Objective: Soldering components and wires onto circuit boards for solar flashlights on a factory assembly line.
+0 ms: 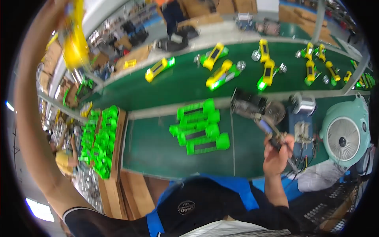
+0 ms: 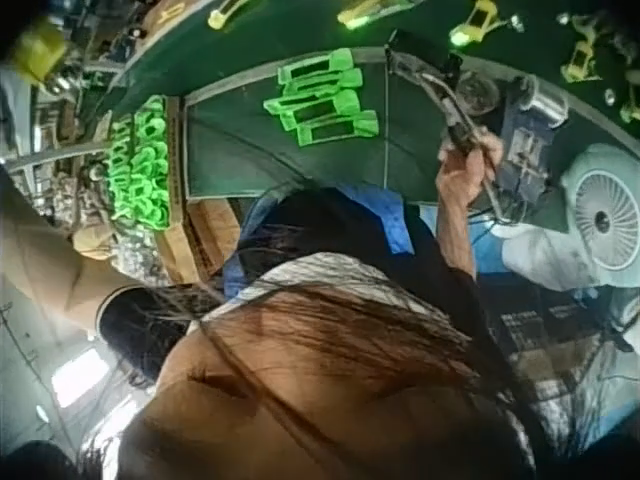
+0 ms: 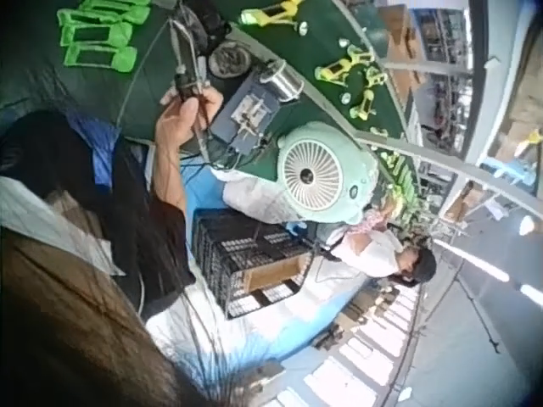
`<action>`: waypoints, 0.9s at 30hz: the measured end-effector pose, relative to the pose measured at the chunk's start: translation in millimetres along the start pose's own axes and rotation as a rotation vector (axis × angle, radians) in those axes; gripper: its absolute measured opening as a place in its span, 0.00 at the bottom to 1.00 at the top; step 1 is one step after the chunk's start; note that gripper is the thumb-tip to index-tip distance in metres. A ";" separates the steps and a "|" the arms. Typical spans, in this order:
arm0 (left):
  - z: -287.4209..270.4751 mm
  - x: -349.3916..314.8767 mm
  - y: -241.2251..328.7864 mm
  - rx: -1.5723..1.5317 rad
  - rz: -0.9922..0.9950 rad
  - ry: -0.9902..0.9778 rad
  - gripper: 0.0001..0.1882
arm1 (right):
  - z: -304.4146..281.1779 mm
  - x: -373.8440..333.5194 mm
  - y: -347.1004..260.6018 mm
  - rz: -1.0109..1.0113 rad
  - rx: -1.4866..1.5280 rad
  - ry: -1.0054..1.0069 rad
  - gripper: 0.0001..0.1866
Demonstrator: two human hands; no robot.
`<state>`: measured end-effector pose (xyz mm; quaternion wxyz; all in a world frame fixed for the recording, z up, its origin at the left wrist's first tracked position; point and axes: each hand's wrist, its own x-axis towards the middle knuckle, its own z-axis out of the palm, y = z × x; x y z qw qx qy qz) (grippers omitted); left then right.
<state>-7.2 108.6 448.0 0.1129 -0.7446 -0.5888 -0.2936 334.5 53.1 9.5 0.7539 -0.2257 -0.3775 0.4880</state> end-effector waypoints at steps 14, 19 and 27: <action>260.3 -398.9 -101.8 -0.199 -0.659 -0.343 0.17 | 70.8 -52.9 116.0 0.300 -0.349 -0.650 0.16; 217.1 -415.8 -127.6 0.209 0.183 -0.411 0.21 | 64.3 -55.1 120.2 0.263 -0.409 -0.658 0.16; 269.5 -395.2 -105.5 -0.036 0.245 -0.344 0.19 | 92.2 -41.0 119.5 0.235 -0.501 -0.546 0.20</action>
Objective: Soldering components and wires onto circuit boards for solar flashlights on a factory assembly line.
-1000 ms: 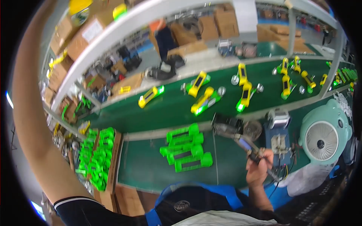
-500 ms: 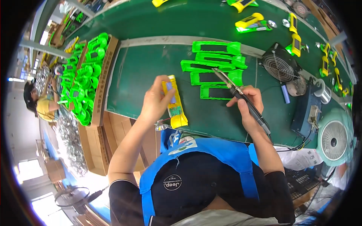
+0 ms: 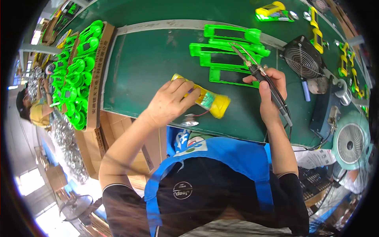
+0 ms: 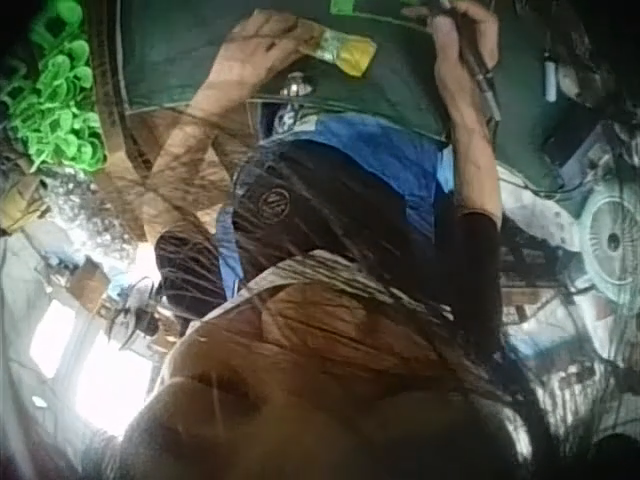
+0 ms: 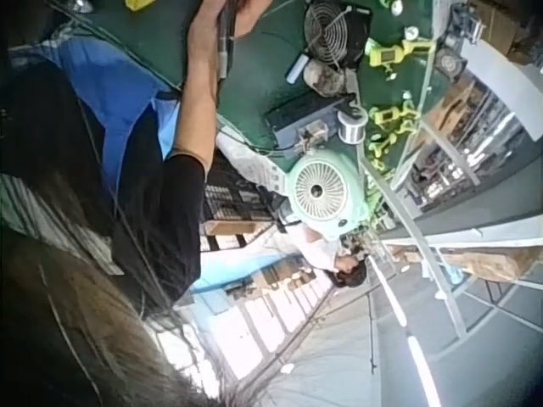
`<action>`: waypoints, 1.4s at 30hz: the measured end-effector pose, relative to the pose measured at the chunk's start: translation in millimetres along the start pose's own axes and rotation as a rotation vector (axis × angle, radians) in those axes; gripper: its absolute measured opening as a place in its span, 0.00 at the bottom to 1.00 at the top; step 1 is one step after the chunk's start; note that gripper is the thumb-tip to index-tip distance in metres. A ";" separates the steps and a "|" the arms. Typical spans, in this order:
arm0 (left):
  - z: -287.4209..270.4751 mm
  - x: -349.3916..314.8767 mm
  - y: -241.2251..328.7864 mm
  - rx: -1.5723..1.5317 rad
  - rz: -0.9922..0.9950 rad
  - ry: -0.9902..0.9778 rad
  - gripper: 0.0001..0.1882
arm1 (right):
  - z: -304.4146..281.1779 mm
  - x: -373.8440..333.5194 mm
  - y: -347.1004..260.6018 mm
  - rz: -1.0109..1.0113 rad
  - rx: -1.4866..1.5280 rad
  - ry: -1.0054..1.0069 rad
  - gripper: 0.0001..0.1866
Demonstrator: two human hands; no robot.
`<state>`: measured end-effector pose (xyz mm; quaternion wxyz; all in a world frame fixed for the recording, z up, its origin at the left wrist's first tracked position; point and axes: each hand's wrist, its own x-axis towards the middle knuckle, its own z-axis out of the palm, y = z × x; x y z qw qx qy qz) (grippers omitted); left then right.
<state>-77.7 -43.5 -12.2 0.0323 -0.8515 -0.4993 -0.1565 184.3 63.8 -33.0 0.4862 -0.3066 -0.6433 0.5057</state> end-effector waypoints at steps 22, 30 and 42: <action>41.6 138.8 67.0 -0.342 -0.118 -0.044 0.09 | -79.6 -69.0 -4.6 0.032 0.349 0.424 0.19; 30.4 116.2 45.6 -0.956 -0.525 0.202 0.04 | -66.2 -11.7 -1.5 -0.456 -0.209 0.004 0.17; 24.0 79.7 11.1 -0.765 -0.508 0.027 0.03 | -61.3 -32.1 20.2 -0.209 -0.222 -0.108 0.18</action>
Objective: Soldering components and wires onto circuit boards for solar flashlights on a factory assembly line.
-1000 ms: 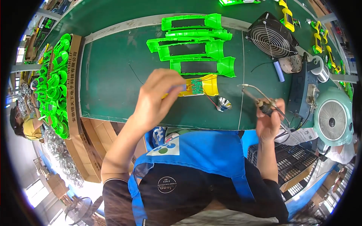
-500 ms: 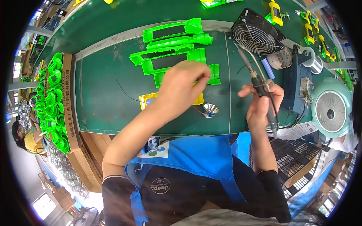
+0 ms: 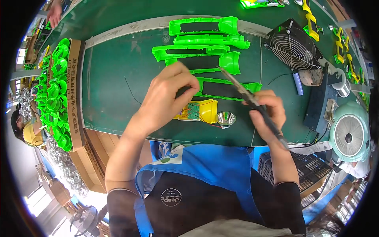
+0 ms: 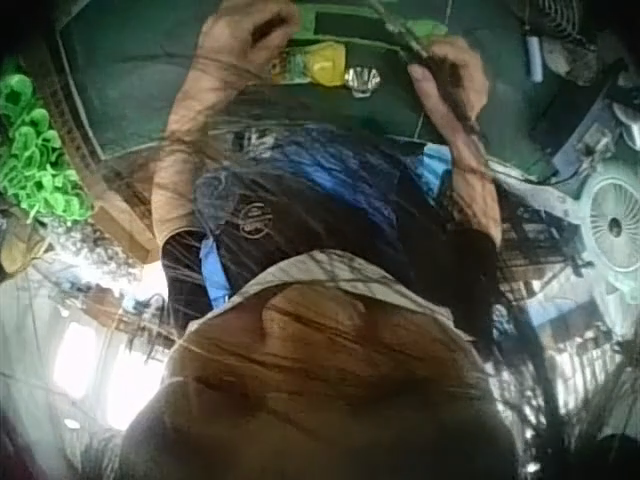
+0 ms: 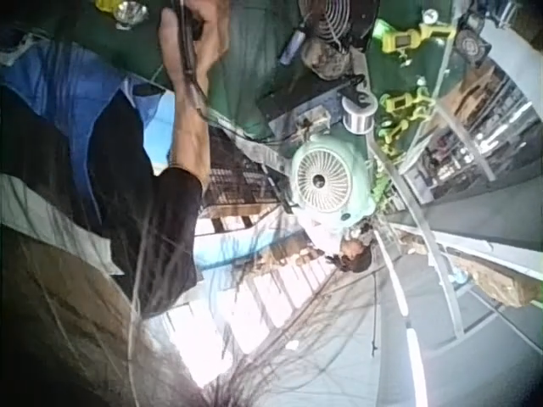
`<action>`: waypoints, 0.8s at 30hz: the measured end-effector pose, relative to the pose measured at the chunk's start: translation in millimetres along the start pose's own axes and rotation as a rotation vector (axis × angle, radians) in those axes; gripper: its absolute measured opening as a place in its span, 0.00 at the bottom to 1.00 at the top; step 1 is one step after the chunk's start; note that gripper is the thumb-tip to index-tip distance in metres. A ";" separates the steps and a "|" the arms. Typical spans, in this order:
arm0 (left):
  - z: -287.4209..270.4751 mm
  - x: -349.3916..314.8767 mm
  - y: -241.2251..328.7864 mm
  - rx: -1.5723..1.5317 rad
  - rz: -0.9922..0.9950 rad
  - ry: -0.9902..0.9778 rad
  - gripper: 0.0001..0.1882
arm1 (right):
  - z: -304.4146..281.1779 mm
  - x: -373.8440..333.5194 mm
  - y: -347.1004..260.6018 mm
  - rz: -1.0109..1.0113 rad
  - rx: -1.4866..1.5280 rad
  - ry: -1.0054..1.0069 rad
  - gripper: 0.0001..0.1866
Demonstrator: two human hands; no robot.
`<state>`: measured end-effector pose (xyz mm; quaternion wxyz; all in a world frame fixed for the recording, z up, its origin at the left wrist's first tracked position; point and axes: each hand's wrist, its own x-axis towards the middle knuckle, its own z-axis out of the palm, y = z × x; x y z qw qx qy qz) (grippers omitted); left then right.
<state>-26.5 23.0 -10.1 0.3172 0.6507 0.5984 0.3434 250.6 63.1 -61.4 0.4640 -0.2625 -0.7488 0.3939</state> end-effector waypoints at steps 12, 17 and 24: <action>3.5 31.4 -12.0 0.507 0.440 -0.229 0.05 | -9.2 33.9 -15.6 0.805 0.351 -0.014 0.08; 1.9 31.6 -11.5 0.472 0.411 -0.259 0.04 | -8.0 36.6 -17.7 0.808 0.279 -0.056 0.11; 1.6 31.2 -9.9 0.475 0.396 -0.260 0.05 | -1.4 37.6 -20.2 0.794 0.250 -0.054 0.10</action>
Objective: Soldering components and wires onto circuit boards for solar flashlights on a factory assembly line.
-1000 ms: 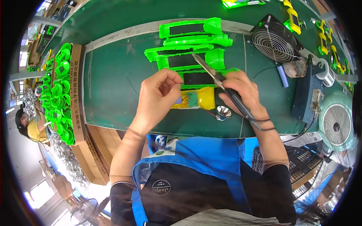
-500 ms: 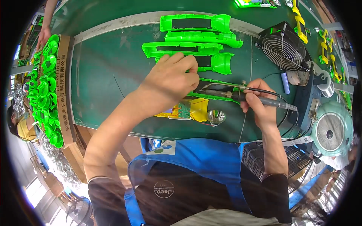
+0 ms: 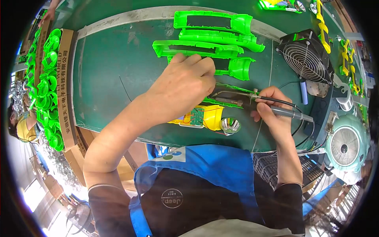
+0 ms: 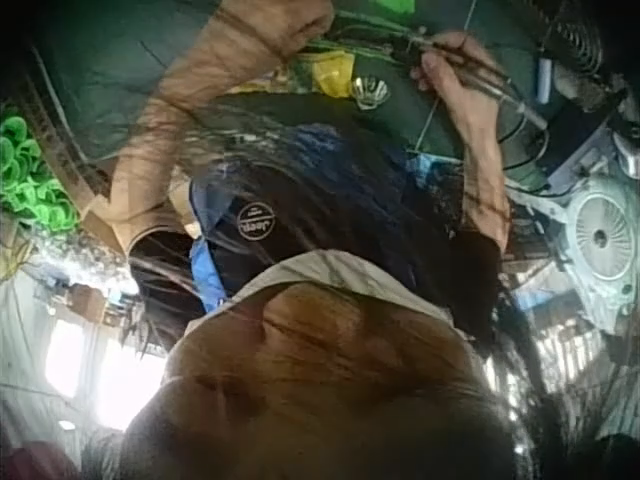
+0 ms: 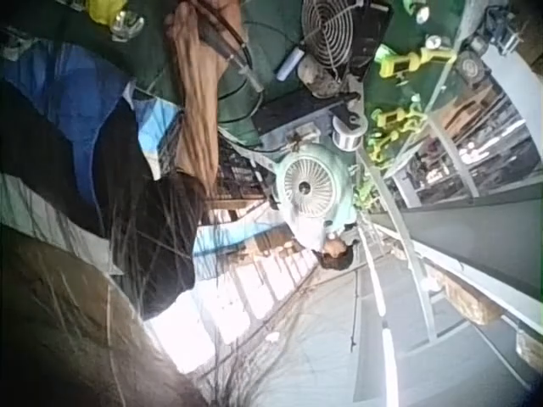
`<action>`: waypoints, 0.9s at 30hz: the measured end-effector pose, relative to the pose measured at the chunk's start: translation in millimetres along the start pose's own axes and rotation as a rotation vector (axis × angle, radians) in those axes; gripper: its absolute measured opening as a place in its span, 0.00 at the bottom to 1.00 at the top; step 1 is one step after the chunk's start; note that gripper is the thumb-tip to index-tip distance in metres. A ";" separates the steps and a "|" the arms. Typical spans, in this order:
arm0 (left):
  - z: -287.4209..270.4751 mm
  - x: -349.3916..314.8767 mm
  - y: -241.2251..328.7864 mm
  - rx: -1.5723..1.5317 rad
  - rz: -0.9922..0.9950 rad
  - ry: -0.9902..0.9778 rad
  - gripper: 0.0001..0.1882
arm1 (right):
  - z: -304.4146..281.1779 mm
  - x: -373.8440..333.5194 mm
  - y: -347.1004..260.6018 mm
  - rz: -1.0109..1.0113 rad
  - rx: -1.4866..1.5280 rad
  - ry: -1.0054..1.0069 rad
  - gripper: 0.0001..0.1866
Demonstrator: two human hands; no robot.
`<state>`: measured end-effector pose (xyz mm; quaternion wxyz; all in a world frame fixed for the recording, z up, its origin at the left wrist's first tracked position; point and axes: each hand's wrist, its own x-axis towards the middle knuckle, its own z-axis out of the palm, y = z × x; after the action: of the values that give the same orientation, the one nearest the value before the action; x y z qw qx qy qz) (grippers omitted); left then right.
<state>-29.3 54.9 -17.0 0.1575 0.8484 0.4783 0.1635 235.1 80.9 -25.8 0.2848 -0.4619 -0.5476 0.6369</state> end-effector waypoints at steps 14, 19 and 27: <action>2.3 -0.1 -1.6 -0.012 0.030 0.048 0.05 | -15.6 -15.7 13.3 -0.109 0.093 0.065 0.14; -4.0 2.4 3.1 0.011 -0.003 -0.031 0.05 | -15.1 -16.6 29.6 -0.235 0.234 0.092 0.15; -6.7 4.1 7.7 0.011 -0.021 -0.067 0.06 | -17.4 -14.3 33.1 -0.241 0.212 0.076 0.16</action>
<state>-24.3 55.4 -7.2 0.1704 0.8492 0.4823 0.1307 261.4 68.2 -53.2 0.4269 -0.3841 -0.5173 0.6345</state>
